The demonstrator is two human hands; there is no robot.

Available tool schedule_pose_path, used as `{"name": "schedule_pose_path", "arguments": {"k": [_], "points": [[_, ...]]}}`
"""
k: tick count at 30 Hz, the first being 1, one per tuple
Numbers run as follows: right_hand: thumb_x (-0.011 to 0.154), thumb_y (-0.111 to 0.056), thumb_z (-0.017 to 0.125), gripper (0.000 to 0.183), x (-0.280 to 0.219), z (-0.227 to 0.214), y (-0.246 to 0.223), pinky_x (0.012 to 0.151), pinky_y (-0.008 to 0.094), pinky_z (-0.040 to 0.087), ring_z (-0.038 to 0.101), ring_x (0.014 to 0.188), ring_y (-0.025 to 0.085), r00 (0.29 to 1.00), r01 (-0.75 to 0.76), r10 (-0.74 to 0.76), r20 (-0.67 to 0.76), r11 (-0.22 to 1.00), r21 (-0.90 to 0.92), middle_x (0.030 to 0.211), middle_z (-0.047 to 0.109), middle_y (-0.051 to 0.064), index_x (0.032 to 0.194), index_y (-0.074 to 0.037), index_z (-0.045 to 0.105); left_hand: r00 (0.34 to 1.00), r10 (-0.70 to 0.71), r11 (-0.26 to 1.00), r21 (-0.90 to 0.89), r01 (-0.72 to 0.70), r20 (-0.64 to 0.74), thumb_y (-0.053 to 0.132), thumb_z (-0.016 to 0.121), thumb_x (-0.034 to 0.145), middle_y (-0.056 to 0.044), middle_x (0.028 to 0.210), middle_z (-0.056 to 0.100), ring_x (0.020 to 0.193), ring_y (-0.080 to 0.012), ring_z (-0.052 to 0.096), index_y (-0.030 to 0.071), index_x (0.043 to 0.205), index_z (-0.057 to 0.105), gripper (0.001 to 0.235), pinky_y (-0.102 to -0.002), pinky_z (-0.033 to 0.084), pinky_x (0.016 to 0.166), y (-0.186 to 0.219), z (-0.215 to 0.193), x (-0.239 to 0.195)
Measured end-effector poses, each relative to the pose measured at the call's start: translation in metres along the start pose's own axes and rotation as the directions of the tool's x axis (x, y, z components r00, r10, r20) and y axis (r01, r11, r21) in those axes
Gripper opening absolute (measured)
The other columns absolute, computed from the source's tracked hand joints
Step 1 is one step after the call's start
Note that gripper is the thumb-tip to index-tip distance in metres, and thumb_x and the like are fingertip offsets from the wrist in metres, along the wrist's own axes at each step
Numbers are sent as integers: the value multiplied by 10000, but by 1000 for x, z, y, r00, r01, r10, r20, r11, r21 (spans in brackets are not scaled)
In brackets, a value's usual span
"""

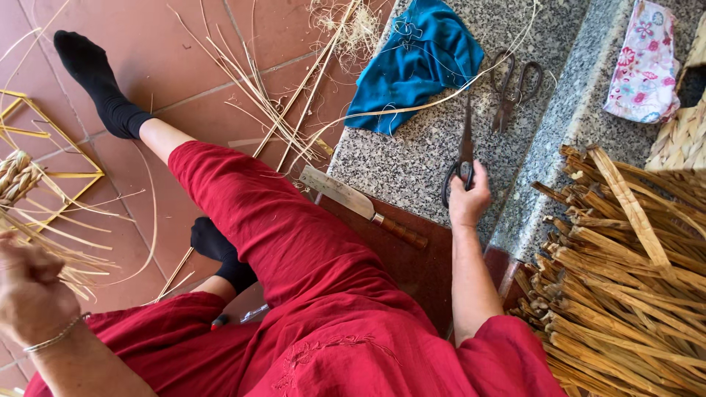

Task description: The person sits on the floor and bundles dried straw fibers, then uses a knife to split a single strand into a thinner strip. They continue to align and prepare the fibers for weaving.

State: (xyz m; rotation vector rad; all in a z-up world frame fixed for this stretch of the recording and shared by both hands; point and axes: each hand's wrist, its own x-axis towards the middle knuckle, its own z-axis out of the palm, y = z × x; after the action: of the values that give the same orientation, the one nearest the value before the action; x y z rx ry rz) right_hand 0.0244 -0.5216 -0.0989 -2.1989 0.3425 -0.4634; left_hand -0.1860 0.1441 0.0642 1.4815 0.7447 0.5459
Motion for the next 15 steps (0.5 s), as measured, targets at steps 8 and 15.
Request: {"name": "schedule_pose_path", "arguments": {"k": [8, 15], "points": [[761, -146, 859, 578, -1, -17, 7, 838, 437, 526, 601, 967, 303, 971, 229, -221, 91, 755, -614, 1027, 614, 85, 1311, -61, 704, 902, -200, 868, 497, -19, 383, 113, 744, 982, -39, 948, 714, 831, -93, 615, 39, 1127, 738, 163, -260, 510, 754, -41, 48, -20], [1037, -256, 664, 238, 81, -3, -26, 671, 306, 563, 694, 812, 146, 978, -100, 144, 154, 960, -260, 1103, 709, 43, 1143, -63, 755, 849, -474, 332, 940, -75, 235, 276, 795, 871, -138, 902, 794, 862, -239, 760, 84, 1045, 796, 260, -385, 582, 829, -111, 31, -9]]}}
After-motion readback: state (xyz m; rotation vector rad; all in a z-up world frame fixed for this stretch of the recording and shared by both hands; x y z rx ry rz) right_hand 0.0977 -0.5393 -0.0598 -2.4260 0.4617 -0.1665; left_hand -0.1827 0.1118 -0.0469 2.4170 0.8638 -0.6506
